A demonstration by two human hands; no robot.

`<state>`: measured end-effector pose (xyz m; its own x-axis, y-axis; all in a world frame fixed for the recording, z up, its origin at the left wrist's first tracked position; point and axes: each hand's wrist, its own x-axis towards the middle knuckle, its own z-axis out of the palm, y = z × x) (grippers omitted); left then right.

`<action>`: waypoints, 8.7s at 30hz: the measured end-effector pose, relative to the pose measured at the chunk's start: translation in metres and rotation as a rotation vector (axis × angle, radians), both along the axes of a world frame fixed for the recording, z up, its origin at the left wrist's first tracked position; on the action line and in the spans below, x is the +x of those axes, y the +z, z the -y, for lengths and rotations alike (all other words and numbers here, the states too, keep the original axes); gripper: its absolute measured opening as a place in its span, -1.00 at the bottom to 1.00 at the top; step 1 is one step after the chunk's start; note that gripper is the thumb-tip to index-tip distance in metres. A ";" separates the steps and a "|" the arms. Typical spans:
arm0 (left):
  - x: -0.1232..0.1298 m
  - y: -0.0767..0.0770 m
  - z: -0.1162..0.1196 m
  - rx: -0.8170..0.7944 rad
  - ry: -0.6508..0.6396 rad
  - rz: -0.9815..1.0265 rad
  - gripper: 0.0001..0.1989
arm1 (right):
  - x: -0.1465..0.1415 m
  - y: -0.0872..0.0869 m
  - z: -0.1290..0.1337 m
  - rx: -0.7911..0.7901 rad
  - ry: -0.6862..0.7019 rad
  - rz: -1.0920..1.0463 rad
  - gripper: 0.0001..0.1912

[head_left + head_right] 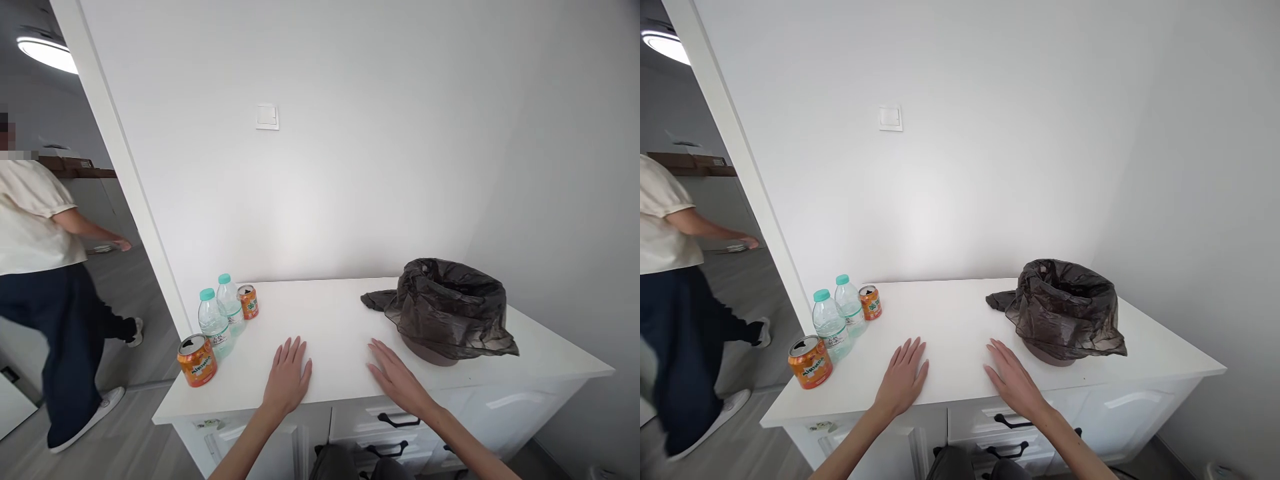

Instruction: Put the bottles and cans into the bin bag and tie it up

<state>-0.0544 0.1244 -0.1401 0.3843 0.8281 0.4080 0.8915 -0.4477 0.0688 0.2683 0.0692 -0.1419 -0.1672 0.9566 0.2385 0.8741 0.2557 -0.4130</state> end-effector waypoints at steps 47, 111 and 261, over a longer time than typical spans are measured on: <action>0.006 -0.001 -0.003 0.007 -0.009 -0.046 -0.47 | 0.025 -0.021 -0.133 -0.075 -0.369 0.183 -0.33; 0.009 0.007 0.004 0.021 0.017 0.013 -0.52 | 0.086 0.176 0.008 0.639 -0.394 0.349 -0.48; 0.094 0.267 -0.063 -0.146 -0.482 0.145 -0.54 | 0.041 -0.012 -0.058 0.039 -0.348 -0.602 -0.63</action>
